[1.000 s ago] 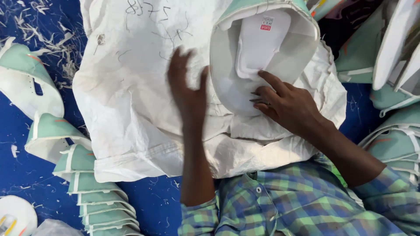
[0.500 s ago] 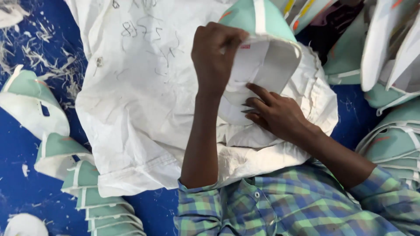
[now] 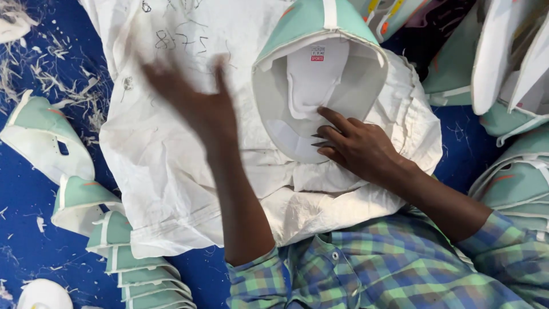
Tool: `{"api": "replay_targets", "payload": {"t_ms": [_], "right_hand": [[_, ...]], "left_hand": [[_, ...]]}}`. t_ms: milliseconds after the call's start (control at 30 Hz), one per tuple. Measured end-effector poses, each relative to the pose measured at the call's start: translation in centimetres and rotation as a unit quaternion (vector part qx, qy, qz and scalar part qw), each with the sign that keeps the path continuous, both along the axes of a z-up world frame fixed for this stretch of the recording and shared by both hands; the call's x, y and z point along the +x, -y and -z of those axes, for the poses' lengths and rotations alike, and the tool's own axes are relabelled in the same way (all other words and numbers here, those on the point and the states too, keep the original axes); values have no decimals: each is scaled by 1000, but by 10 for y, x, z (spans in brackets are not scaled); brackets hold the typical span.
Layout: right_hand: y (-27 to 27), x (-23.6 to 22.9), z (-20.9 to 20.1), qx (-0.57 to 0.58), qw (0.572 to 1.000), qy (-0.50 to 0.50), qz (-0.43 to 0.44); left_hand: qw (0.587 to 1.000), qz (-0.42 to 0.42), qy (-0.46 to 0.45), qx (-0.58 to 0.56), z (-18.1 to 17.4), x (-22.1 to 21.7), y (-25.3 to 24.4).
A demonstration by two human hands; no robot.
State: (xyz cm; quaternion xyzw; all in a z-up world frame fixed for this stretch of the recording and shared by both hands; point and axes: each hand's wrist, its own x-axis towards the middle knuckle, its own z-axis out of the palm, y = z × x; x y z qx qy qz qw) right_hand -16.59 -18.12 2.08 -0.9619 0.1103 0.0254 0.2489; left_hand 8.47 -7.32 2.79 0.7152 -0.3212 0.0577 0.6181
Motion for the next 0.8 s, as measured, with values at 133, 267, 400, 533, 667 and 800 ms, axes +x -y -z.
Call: {"api": "replay_targets", "payload": {"t_ms": [133, 267, 400, 533, 667, 800], "right_hand": [[-4, -4, 8, -34, 999, 17, -24], [-4, -5, 8, -52, 998, -19, -6], [-3, -4, 8, -27, 1000, 6, 9], [-1, -1, 7, -2, 1000, 6, -1], [8, -2, -6, -12, 1000, -19, -3], [46, -21, -9, 105, 988, 67, 85]], "left_hand": [[929, 113, 220, 276, -15, -56, 64], [898, 150, 341, 236, 25, -59, 100], [921, 209, 279, 176, 7, -51, 98], [961, 212, 133, 119, -10, -45, 90], [968, 211, -105, 80, -13, -49, 97], [941, 263, -160, 141, -10, -53, 99]]}}
